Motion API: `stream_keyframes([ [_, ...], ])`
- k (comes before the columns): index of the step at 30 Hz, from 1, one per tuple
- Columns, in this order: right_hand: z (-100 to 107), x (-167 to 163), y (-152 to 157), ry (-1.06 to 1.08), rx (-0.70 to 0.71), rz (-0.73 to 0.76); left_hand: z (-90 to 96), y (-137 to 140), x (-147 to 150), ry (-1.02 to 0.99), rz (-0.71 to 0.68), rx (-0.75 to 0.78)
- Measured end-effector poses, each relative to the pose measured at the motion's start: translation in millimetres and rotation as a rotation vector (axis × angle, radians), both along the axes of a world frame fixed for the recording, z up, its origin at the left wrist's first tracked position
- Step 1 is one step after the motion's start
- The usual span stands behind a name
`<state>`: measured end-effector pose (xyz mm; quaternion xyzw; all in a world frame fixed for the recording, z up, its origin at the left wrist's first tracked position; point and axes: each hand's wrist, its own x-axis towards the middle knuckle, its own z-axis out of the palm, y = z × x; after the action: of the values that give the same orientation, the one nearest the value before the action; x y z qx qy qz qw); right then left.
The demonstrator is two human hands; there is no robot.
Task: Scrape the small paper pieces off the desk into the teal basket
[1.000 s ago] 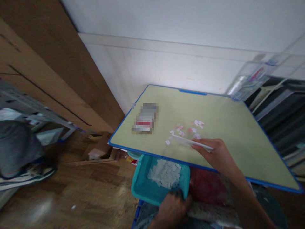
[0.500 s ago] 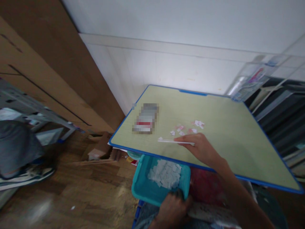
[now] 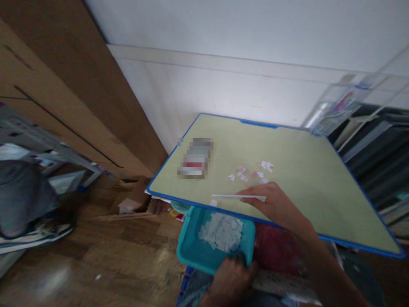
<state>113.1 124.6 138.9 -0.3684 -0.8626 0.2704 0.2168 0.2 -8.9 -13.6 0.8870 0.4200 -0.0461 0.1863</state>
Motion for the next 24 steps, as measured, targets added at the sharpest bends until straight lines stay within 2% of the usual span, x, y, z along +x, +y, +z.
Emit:
stream_keyframes([
  [6,-7,-1,-2,0.036,-0.054,0.003,0.8,1,-1,-0.009,-0.012,-0.016],
  [13,4,4,-16,0.055,-0.117,0.036,-0.4,1,0,-0.006,-0.004,-0.027],
  [15,3,4,-17,0.076,-0.106,-0.045,-0.2,0,0,-0.003,-0.003,-0.034],
  [19,-12,-6,-10,0.151,-0.003,-0.341,0.4,0,0,-0.007,0.008,-0.023],
  [24,-39,-30,4,0.233,-0.04,-0.506,-1.4,1,0,-0.009,-0.002,-0.012],
])
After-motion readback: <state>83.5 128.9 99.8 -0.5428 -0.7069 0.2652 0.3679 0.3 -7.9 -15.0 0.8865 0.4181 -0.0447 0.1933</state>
